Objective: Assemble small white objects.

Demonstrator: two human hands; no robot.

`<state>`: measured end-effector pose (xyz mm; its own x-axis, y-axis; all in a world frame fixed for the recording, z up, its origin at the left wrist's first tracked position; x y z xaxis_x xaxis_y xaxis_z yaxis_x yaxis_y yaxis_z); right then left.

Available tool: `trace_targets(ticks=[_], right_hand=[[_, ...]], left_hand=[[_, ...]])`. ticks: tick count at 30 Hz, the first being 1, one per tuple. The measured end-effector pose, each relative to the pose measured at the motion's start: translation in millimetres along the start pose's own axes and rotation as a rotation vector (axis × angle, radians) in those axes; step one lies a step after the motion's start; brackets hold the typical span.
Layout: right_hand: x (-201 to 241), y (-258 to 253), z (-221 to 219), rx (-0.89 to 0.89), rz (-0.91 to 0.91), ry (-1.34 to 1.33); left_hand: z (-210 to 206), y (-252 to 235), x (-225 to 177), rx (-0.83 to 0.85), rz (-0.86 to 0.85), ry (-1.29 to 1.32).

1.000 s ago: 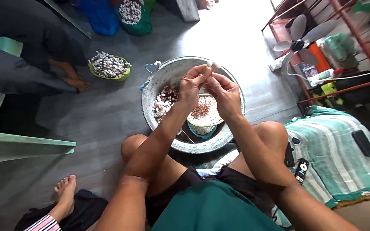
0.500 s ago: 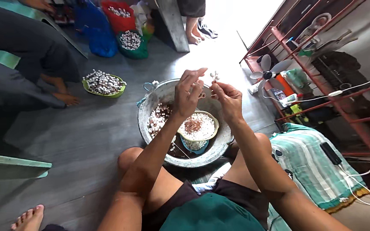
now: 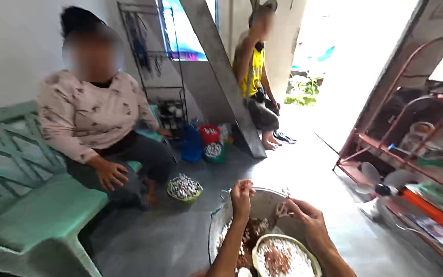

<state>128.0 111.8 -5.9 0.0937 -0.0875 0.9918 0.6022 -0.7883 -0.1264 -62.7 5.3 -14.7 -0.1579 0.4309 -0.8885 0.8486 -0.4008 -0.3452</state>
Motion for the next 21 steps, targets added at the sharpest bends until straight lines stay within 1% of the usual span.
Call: trace_targets(ticks=[2, 3, 6, 8, 11, 14, 15, 16, 19, 21], right_hand=[[5, -8, -5, 0.023, 0.010, -0.044], [8, -12, -9, 0.035, 0.019, -0.050], [23, -11, -11, 0.077, 0.050, -0.029], [24, -13, -8, 0.117, 0.078, -0.012], [3, -17, 10, 0.153, 0.129, 0.068], [-17, -20, 25, 0.165, 0.141, 0.114], [-24, -22, 28, 0.174, 0.096, 0.081], [-30, -25, 29, 0.180, 0.014, -0.002], [-52, -40, 27, 0.174, -0.345, -0.365], [-68, -40, 25, 0.194, -0.505, -0.511]], left_hand=[[10, -10, 0, -0.021, 0.058, -0.012], [13, -12, -3, 0.001, 0.070, -0.020], [8, -7, -20, 0.097, 0.053, -0.023], [3, -2, -25, 0.188, 0.020, -0.020], [-5, 15, -22, 0.407, -0.056, -0.021], [-20, 27, -28, 0.517, -0.117, -0.042], [-25, 30, -27, 0.529, -0.108, -0.069], [-30, 33, -25, 0.525, -0.088, -0.090], [-42, 43, -1, 0.431, 0.036, -0.120], [-46, 50, 18, 0.404, 0.104, -0.115]])
Point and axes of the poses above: each hand's wrist, its own y-axis away from the middle knuckle, its own z-axis out of the back of the hand, x = y × z, the point moved 1 cm from there along -y, towards the middle knuckle, and after that the axes turned 8 degrees about -z, right-handed, at the moved point
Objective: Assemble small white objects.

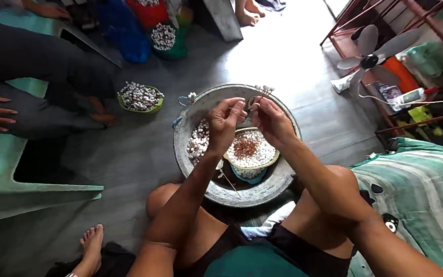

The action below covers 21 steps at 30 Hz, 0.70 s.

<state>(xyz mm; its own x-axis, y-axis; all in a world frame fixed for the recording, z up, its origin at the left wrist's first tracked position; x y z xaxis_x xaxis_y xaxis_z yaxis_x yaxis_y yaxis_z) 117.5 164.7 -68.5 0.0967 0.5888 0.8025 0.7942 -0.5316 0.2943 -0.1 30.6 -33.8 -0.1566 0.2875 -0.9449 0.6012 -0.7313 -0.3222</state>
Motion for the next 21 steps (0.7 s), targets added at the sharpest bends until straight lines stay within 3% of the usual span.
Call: trace_targets(ticks=[6, 16, 19, 21], right_hand=[[-33, -16, 5, -0.038, -0.129, -0.120], [-41, -19, 4, -0.010, -0.058, -0.153], [-41, -17, 7, -0.006, -0.069, -0.085], [-31, -11, 13, -0.005, -0.060, 0.124]], left_hand=[[-16, -4, 26, -0.013, 0.008, -0.173], [-23, -19, 49, -0.130, 0.037, -0.134], [-23, -20, 52, -0.097, 0.042, -0.138], [-20, -20, 51, -0.073, 0.006, -0.179]])
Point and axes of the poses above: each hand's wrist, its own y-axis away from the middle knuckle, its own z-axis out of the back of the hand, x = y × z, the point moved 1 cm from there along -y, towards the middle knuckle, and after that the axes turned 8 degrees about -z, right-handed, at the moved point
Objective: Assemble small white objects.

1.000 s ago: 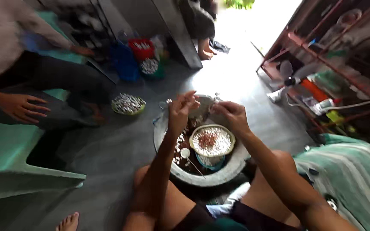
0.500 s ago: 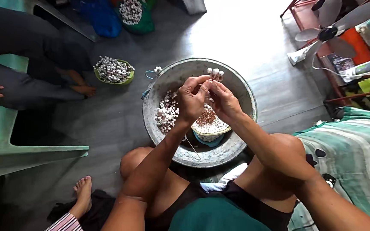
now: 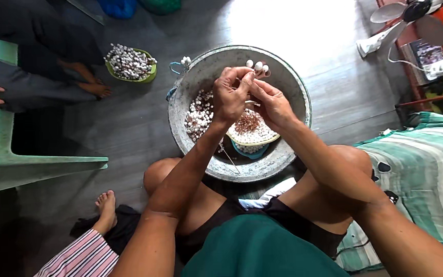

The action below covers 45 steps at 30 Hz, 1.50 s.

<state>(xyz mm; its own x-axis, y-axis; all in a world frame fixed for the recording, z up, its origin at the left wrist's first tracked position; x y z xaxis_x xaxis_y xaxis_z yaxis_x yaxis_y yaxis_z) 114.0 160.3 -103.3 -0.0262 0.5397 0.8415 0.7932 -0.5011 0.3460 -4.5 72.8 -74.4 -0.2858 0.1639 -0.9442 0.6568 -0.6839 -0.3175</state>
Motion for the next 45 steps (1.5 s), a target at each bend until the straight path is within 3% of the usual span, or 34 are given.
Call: trace_targets(ticks=[3, 6, 9, 14, 27, 40, 42, 45], right_hand=[[19, 8, 21, -0.166, 0.303, 0.457], [39, 10, 33, -0.219, 0.629, 0.689], [48, 7, 30, -0.197, 0.743, 0.870], [45, 4, 25, -0.230, 0.777, 1.021], [39, 2, 21, -0.240, 0.842, 1.065], [38, 1, 19, -0.259, 0.837, 1.134], [40, 2, 19, -0.255, 0.841, 1.113], [54, 11, 24, -0.250, 0.806, 0.901]], left_hand=[[13, -5, -3, 0.044, -0.067, -0.145], [16, -4, -5, 0.077, -0.112, -0.210], [10, -2, -4, 0.129, -0.142, -0.244], [3, 1, -2, 0.166, -0.192, -0.285], [2, 2, 1, 0.182, -0.310, -0.390], [0, 4, 5, 0.190, -0.294, -0.432], [2, 2, 5, 0.195, -0.241, -0.341], [10, -3, 2, 0.201, 0.028, 0.099]])
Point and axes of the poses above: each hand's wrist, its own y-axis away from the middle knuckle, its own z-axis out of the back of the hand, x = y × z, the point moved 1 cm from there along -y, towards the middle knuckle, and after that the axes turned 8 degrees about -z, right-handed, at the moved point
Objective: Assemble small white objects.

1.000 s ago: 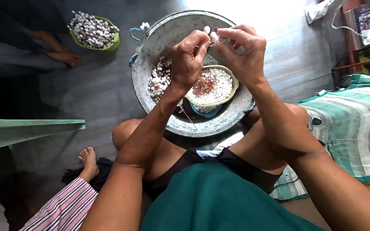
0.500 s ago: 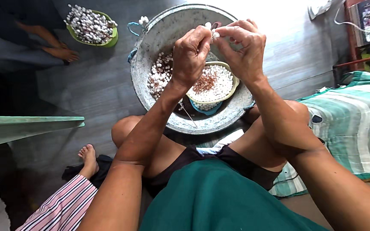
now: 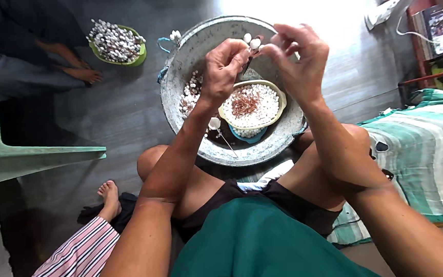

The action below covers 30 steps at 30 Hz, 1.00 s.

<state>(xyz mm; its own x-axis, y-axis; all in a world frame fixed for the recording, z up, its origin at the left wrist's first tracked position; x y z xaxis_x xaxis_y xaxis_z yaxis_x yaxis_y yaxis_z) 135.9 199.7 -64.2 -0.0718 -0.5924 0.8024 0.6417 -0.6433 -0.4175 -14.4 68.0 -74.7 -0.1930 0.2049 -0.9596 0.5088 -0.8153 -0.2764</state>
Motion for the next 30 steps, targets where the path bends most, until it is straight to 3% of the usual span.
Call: trace_targets(ticks=[2, 4, 7, 11, 19, 24, 30], right_hand=[[7, 5, 3, -0.009, -0.139, -0.219], [14, 14, -6, 0.097, -0.323, -0.368], [37, 24, -24, 0.110, -0.471, -0.599], [70, 29, -33, 0.073, -0.463, -0.740], [93, 33, -11, -0.016, -0.312, -0.548], [97, 34, 5, -0.015, -0.185, -0.405], [78, 48, 1, 0.149, -0.148, -0.132]], left_hand=[[4, 0, -8, -0.050, 0.182, 0.289], [5, 3, -13, -0.092, 0.247, 0.452], [2, 9, -23, -0.104, 0.224, 0.579], [2, 19, -37, -0.097, 0.098, 0.607], [39, 23, -55, 0.052, 0.072, 0.538], [92, 10, -74, -0.212, 0.099, 0.479], [152, 12, -83, -0.574, 0.086, 0.556]])
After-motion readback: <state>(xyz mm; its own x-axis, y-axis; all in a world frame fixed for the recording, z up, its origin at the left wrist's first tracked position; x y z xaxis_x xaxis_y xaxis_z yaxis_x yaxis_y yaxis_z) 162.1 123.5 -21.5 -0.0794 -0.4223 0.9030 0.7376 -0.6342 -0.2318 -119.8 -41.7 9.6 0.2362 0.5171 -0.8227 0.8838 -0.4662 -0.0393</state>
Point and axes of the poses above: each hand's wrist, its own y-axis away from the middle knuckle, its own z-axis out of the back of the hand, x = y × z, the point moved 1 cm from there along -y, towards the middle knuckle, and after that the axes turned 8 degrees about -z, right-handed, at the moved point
